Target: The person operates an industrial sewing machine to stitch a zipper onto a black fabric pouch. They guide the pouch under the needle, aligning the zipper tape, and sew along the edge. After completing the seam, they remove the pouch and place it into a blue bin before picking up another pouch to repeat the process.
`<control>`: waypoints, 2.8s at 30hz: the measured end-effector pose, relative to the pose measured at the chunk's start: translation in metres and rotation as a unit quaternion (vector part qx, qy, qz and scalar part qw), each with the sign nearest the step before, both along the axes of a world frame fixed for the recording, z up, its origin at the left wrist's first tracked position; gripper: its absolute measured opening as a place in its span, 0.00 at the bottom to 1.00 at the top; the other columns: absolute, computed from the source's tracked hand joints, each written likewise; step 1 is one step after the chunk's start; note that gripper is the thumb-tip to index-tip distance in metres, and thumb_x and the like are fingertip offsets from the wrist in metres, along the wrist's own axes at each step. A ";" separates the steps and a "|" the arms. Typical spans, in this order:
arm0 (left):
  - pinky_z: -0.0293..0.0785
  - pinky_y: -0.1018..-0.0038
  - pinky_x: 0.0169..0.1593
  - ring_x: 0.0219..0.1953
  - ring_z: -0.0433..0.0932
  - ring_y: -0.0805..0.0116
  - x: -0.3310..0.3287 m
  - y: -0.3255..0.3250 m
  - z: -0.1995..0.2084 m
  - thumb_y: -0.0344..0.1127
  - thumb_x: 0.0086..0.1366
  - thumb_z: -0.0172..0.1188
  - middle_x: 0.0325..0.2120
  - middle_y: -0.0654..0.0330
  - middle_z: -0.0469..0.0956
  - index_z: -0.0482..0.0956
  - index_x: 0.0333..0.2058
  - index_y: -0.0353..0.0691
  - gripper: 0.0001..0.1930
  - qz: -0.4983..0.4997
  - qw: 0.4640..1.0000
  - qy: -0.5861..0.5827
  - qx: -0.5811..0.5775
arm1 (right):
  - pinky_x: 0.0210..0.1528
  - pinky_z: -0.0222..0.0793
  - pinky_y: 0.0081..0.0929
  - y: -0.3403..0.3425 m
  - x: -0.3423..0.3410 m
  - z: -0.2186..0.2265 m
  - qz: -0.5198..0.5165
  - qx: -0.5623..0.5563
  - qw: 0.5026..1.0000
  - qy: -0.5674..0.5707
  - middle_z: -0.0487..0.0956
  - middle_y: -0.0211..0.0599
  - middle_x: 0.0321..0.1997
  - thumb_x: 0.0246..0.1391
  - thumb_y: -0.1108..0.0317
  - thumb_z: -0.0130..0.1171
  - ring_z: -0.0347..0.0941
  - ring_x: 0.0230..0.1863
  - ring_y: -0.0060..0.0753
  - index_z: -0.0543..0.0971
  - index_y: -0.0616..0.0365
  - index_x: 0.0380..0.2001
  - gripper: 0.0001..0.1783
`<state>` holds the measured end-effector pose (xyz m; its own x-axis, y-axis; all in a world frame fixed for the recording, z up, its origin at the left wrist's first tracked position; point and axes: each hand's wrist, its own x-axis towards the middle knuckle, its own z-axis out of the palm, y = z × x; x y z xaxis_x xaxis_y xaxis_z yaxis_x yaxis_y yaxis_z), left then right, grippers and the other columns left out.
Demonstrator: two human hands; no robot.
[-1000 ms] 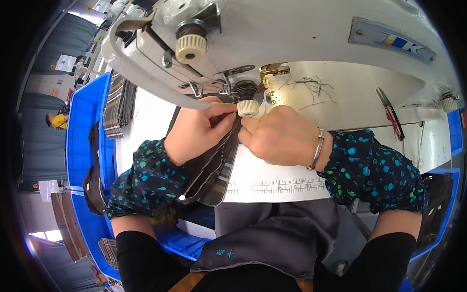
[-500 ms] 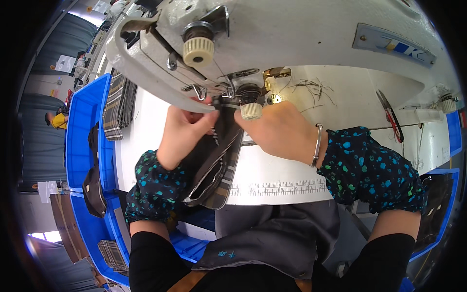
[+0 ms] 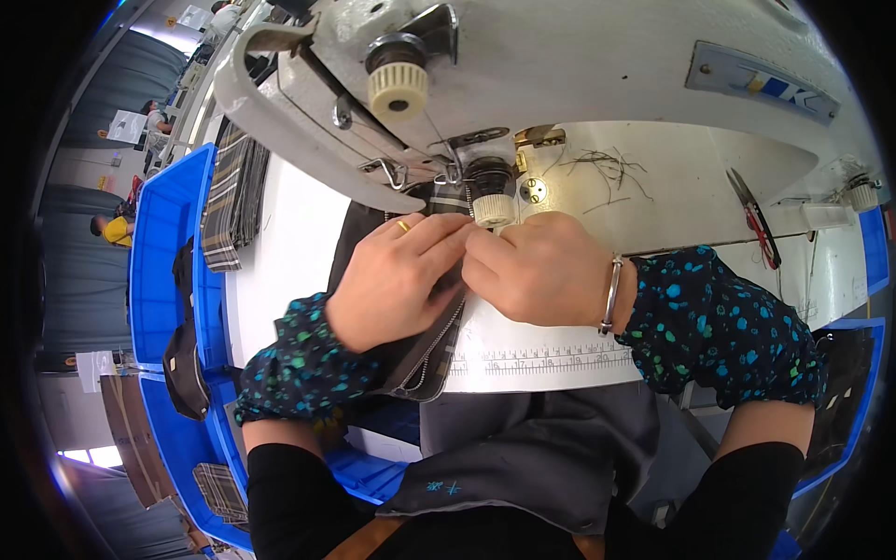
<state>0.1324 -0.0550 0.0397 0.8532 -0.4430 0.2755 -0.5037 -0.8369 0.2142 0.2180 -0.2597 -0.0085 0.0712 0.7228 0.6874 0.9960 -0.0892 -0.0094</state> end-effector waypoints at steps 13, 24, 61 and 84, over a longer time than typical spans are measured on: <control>0.82 0.67 0.37 0.35 0.86 0.60 0.005 0.003 -0.002 0.25 0.56 0.66 0.46 0.62 0.85 0.90 0.46 0.48 0.18 0.084 0.996 0.034 -0.021 | 0.23 0.69 0.26 -0.003 -0.026 -0.005 0.024 -0.156 0.984 -0.078 0.86 0.49 0.44 0.47 0.65 0.64 0.75 0.22 0.26 0.86 0.64 0.42 0.19; 0.81 0.66 0.32 0.37 0.85 0.61 0.009 -0.009 -0.010 0.31 0.59 0.67 0.40 0.63 0.80 0.89 0.44 0.47 0.13 0.127 0.992 -0.004 0.021 | 0.18 0.71 0.29 -0.006 -0.013 -0.006 0.001 -0.096 0.994 -0.056 0.85 0.56 0.35 0.44 0.67 0.64 0.78 0.18 0.31 0.83 0.65 0.30 0.12; 0.57 0.30 0.69 0.45 0.80 0.66 0.010 0.004 -0.013 0.35 0.60 0.69 0.36 0.69 0.78 0.91 0.40 0.52 0.09 0.072 0.996 -0.024 0.036 | 0.16 0.69 0.27 -0.006 -0.025 -0.003 0.009 -0.104 0.990 -0.098 0.85 0.66 0.34 0.47 0.68 0.62 0.77 0.16 0.30 0.84 0.72 0.30 0.14; 0.74 0.64 0.48 0.42 0.78 0.54 0.038 0.077 -0.009 0.33 0.55 0.78 0.35 0.55 0.79 0.82 0.30 0.38 0.12 0.112 0.956 0.031 -0.270 | 0.27 0.74 0.38 0.005 -0.007 0.004 0.066 -0.087 0.969 0.221 0.73 0.34 0.40 0.49 0.67 0.66 0.77 0.29 0.39 0.77 0.56 0.27 0.08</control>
<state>0.1701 0.0219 0.0308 0.9322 -0.0547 0.3577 -0.2969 -0.6806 0.6698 0.2113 -0.2551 -0.0043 0.2299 0.8480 0.4775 0.9012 -0.0003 -0.4334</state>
